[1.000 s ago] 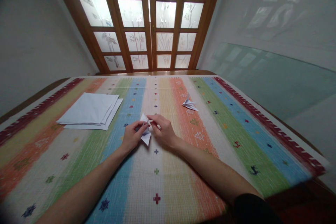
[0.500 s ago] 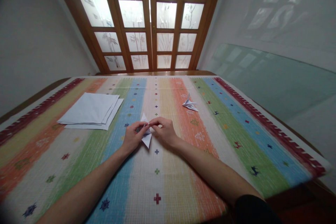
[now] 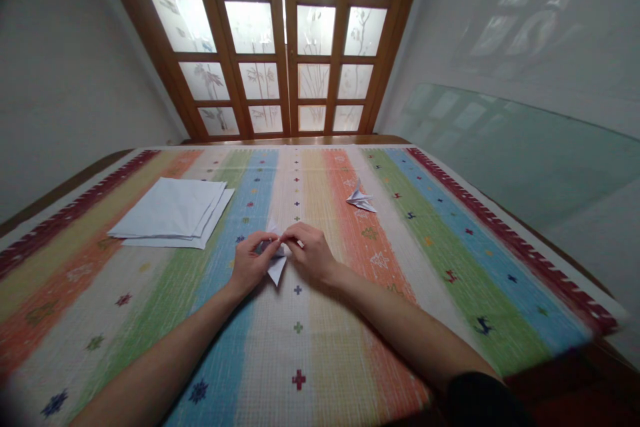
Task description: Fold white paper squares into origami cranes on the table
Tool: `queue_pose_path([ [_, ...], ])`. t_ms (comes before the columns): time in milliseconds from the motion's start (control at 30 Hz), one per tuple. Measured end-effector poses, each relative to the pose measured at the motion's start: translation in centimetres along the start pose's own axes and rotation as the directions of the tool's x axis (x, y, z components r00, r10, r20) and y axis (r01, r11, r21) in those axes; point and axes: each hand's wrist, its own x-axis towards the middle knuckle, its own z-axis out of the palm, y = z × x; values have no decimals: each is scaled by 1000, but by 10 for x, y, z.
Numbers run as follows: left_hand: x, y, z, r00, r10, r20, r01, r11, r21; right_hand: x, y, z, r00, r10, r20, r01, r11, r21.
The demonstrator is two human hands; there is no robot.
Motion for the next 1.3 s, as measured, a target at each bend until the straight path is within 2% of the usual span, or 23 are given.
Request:
queue_pose_path([
  [267, 2, 3, -1, 998, -58, -37, 57, 998, -19, -3, 8, 9, 972, 233, -41, -218, 949, 228],
  [400, 4, -2, 0, 983, -111, -144, 103, 993, -57, -6, 6, 11, 955, 294, -47, -274, 929, 249],
  [467, 6, -5, 1, 962, -160, -219, 144, 986, -84, -10, 4, 10, 965, 261, -2, -255, 944, 207],
  [567, 8, -9, 1, 935, -212, -286, 184, 975, -122, -16, 0, 11, 979, 125, 158, -137, 988, 65],
  [633, 8, -9, 1, 930, -215, -299, 184, 975, -129, -18, -3, 13, 963, 49, 264, -46, 999, -18],
  [700, 8, -9, 1, 941, -194, -279, 165, 979, -123, -18, -6, 14, 953, 33, 302, -13, 998, -68],
  [833, 7, -10, 0, 953, -142, -269, 121, 988, -95, -14, -6, 14, 966, 138, 218, -119, 988, -97],
  [1033, 10, -18, -4, 896, -107, -430, 149, 987, 65, -9, 2, 9, 958, 248, 146, -264, 959, 106],
  [1200, 13, -22, -5, 905, -279, -321, 284, 958, -34, -3, 13, 6, 910, 413, 33, -399, 851, 342],
  [1300, 14, -23, -3, 906, -374, -198, 347, 924, -159, 2, 19, 4, 873, 488, 13, -436, 768, 469],
])
